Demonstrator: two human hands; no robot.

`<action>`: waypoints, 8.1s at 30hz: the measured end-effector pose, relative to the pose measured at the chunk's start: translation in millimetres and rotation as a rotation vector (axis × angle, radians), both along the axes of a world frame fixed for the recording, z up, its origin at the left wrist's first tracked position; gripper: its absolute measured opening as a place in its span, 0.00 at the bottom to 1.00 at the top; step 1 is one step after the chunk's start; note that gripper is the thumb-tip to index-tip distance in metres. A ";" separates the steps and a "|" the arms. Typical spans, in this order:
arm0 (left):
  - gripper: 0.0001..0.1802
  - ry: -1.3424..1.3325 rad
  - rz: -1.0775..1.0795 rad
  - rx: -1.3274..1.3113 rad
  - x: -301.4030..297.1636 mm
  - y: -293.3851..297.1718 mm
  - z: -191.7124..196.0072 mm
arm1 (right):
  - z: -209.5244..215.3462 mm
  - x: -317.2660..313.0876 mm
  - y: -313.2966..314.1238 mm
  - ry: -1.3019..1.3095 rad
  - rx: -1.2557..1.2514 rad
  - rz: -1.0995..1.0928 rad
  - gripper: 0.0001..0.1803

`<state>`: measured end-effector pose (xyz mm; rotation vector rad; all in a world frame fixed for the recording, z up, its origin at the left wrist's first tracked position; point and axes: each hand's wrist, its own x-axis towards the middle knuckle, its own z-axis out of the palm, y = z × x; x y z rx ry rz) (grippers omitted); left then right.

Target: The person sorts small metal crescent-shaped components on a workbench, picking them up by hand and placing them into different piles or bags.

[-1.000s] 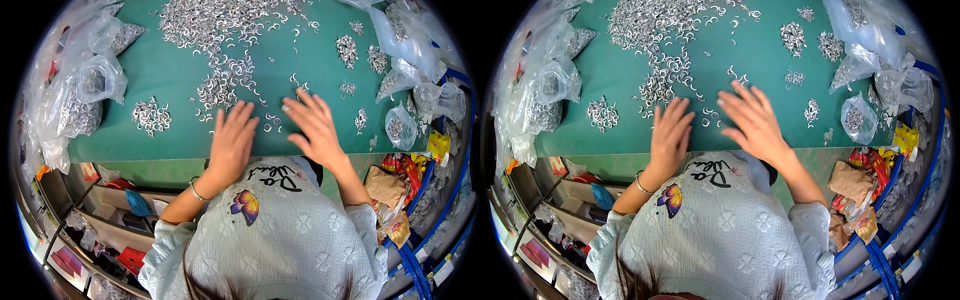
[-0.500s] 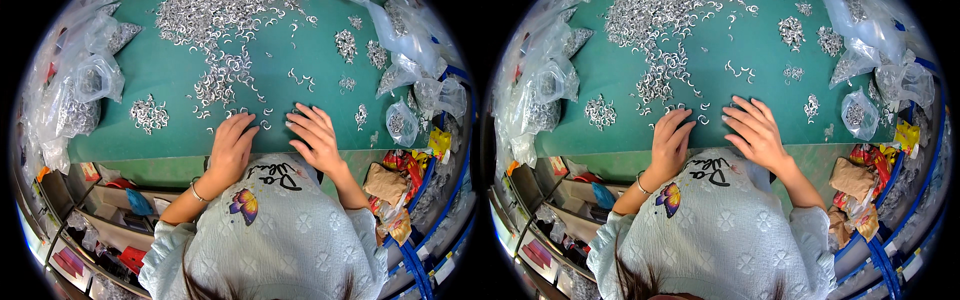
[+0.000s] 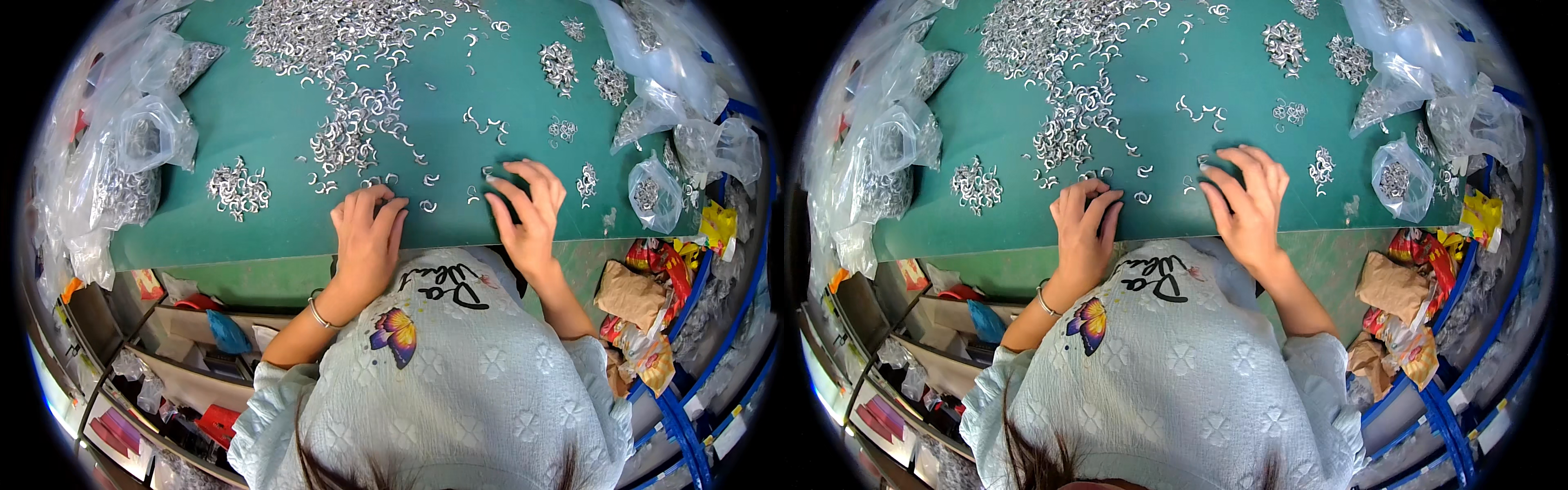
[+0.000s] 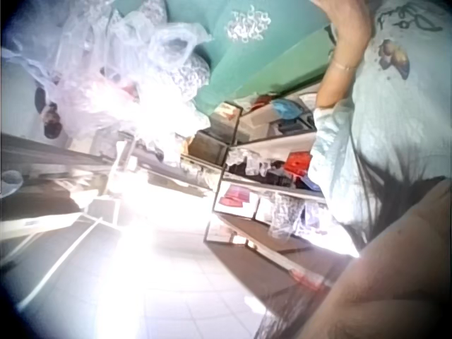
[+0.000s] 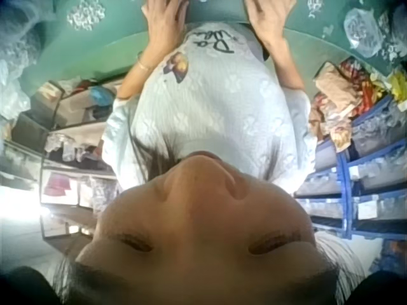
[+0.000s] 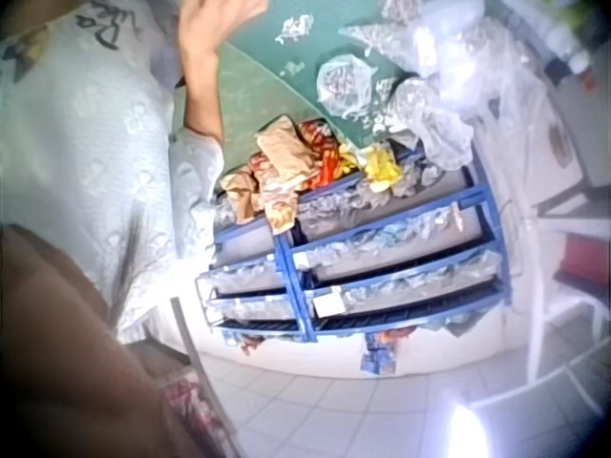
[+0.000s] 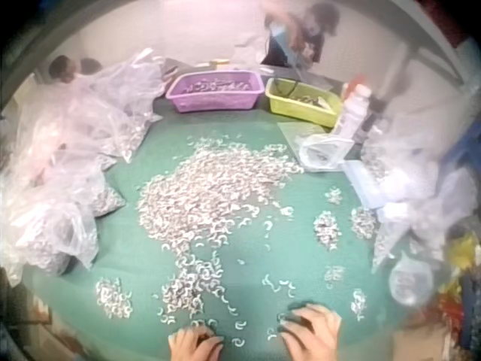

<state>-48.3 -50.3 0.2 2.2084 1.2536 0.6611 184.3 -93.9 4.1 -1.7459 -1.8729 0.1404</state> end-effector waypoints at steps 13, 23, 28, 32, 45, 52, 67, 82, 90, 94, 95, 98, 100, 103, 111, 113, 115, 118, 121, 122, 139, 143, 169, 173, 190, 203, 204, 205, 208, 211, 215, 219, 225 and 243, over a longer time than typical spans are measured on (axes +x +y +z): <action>0.18 -0.033 0.011 -0.032 3.8 -0.8 2.4 | 4.5 30.7 -26.0 -0.273 -0.219 -0.184 0.23; 0.20 -0.030 -0.012 -0.048 -7.8 -7.5 -4.1 | 11.2 4.6 -17.6 -0.148 -0.251 0.071 0.32; 0.20 0.006 -0.073 0.019 19.0 3.0 10.3 | 9.5 -0.7 -3.4 -0.056 -0.321 0.103 0.34; 0.21 -0.008 -0.229 0.032 17.6 3.9 -1.7 | 11.8 -7.5 -11.9 0.094 -0.342 0.252 0.33; 0.20 0.104 -0.044 0.104 21.1 25.6 7.5 | 19.9 11.7 19.7 0.209 -0.368 0.351 0.35; 0.20 -0.024 -0.241 0.010 24.2 15.4 3.3 | 23.0 9.0 19.1 0.192 -0.369 0.359 0.35; 0.24 -0.151 -0.255 -0.033 32.5 26.8 5.6 | 26.9 -0.5 6.3 -0.011 -0.371 0.274 0.34; 0.20 -0.133 -0.270 -0.043 43.7 28.7 11.7 | 16.8 4.4 62.4 -0.038 -0.150 0.221 0.24; 0.18 -0.136 -0.188 -0.072 34.0 31.7 10.0 | -2.7 9.0 65.3 -0.178 -0.005 0.087 0.18; 0.17 -0.157 -0.172 -0.076 34.8 32.8 13.3 | -3.2 6.5 78.1 0.060 0.045 0.055 0.11; 0.16 -0.158 -0.170 -0.078 34.4 33.0 13.9 | -6.6 6.6 80.1 0.064 0.034 0.065 0.10; 0.16 -0.166 -0.159 -0.106 34.9 32.2 13.2 | -13.0 8.4 82.4 0.086 0.028 0.076 0.08; 0.16 -0.169 -0.174 -0.081 34.3 32.4 11.6 | -14.4 9.1 83.0 0.098 0.041 0.079 0.07; 0.16 -0.174 -0.177 -0.071 31.8 34.1 13.1 | -9.2 12.3 86.9 0.132 0.077 0.073 0.04; 0.15 -0.191 -0.168 -0.082 31.1 34.0 15.2 | 5.0 125.6 159.1 0.193 0.168 -0.317 0.06; 0.15 -0.192 -0.171 -0.085 32.4 33.6 16.4 | -7.4 153.7 181.5 0.094 0.152 -0.316 0.07; 0.15 -0.190 -0.170 -0.095 31.7 33.1 17.8 | -12.2 165.7 189.6 0.022 0.163 -0.288 0.08; 0.15 -0.175 -0.156 -0.097 29.0 30.4 17.9 | -5.8 169.8 180.0 0.043 0.167 -0.290 0.10; 0.17 -0.162 -0.168 -0.069 27.6 27.7 16.9 | 11.3 148.6 142.0 0.207 0.112 -0.326 0.11; 0.17 -0.141 -0.171 -0.081 26.0 24.2 16.2 | 25.7 123.8 123.2 0.242 0.043 -0.267 0.10; 0.19 -0.035 -0.091 0.023 25.7 6.4 7.2 | -0.1 7.6 -2.1 0.274 -0.063 0.030 0.13; 0.14 -0.271 -0.114 -0.135 21.6 -1.3 15.8 | -2.3 13.4 -1.8 0.201 -0.054 -0.003 0.11; 0.09 -0.289 -0.381 -0.660 5.0 -37.7 14.9 | -7.7 -6.7 -4.1 0.244 0.057 -0.009 0.07; 0.10 -0.202 -0.197 -0.054 13.2 -34.6 7.7 | 3.3 -6.3 -2.5 0.250 0.025 -0.014 0.08; 0.06 -0.209 -0.037 -0.007 35.9 -18.5 -1.3 | 6.0 0.4 10.9 0.306 -0.054 0.046 0.12; 0.05 -0.745 0.274 -0.937 -10.5 -19.9 16.9 | 12.4 -32.1 15.4 0.214 -0.091 0.170 0.12; 0.05 -0.728 0.297 -0.893 -7.9 -22.1 15.2 | 12.7 -35.1 15.0 0.160 -0.088 0.174 0.12; 0.05 -0.711 0.321 -0.849 -6.9 -23.5 14.2 | 13.2 -41.3 15.1 0.141 -0.056 0.194 0.13; 0.04 -0.370 0.325 -0.597 -10.6 -23.2 13.3 | 4.7 -47.3 13.6 0.094 -0.075 0.206 0.13; 0.06 -0.246 0.209 -0.102 -11.9 -19.9 3.2 | 5.2 -43.0 8.6 0.138 -0.097 0.178 0.13; 0.06 -0.148 0.153 0.040 -7.9 -14.6 7.3 | 1.8 -54.6 15.7 0.099 -0.042 0.211 0.13; 0.04 -0.353 0.202 -0.320 -13.3 -19.1 13.6 | -8.3 -54.4 17.9 0.076 0.011 0.225 0.11; 0.04 -0.997 0.208 -1.172 -26.6 -28.5 10.7 | -7.7 -53.5 17.5 0.122 0.068 0.240 0.09; 0.18 -1.485 0.224 -1.820 -36.6 -46.9 -44.8 | 2.3 -70.3 4.4 -0.060 -0.193 0.512 0.26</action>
